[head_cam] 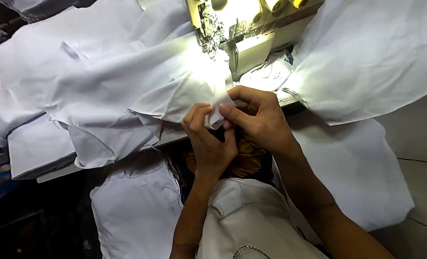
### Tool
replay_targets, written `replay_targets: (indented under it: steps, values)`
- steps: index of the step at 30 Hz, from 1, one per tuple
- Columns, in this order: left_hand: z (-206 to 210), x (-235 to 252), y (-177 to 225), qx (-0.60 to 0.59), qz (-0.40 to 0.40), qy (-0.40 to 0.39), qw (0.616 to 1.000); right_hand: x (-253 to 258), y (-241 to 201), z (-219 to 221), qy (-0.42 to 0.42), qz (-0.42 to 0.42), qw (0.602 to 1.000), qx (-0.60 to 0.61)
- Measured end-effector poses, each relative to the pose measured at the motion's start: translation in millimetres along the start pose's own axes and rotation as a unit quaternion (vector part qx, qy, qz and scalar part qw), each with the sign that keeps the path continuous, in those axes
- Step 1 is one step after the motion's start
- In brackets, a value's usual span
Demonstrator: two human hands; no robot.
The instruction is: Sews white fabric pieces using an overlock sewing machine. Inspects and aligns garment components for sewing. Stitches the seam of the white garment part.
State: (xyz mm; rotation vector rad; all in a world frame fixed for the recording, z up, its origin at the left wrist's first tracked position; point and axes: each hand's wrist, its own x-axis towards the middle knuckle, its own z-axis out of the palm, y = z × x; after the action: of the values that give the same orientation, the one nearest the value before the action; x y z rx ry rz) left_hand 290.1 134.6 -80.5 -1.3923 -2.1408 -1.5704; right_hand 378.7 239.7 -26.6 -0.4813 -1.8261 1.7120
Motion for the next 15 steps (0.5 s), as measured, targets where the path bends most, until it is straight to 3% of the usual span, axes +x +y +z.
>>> replay_targets:
  steps: [3, 6, 9, 12, 15]
  values:
    - [-4.0, 22.1, 2.6, -0.068, -0.05, -0.019, 0.996, 1.9, 2.9, -6.5, -0.019, -0.046, 0.998, -0.032]
    - [-14.6, 37.4, -4.4, -0.046, -0.059, -0.034, 0.997, 10.0, 14.9, -20.5, 0.054, -0.054, 0.988, -0.133]
    - [-27.3, 47.8, -8.8, -0.055, -0.072, -0.045, 0.995, 17.1, 36.2, -32.2, 0.105, -0.015, 0.975, -0.195]
    - [-33.3, 55.6, -7.3, -0.093, -0.064, -0.073, 0.991, 30.3, 57.7, -31.9, 0.085, 0.047, 0.981, -0.166]
    - [-29.1, 61.9, -4.5, -0.059, -0.043, -0.081, 0.994, 37.2, 65.7, -30.8, 0.062, 0.065, 0.981, -0.173]
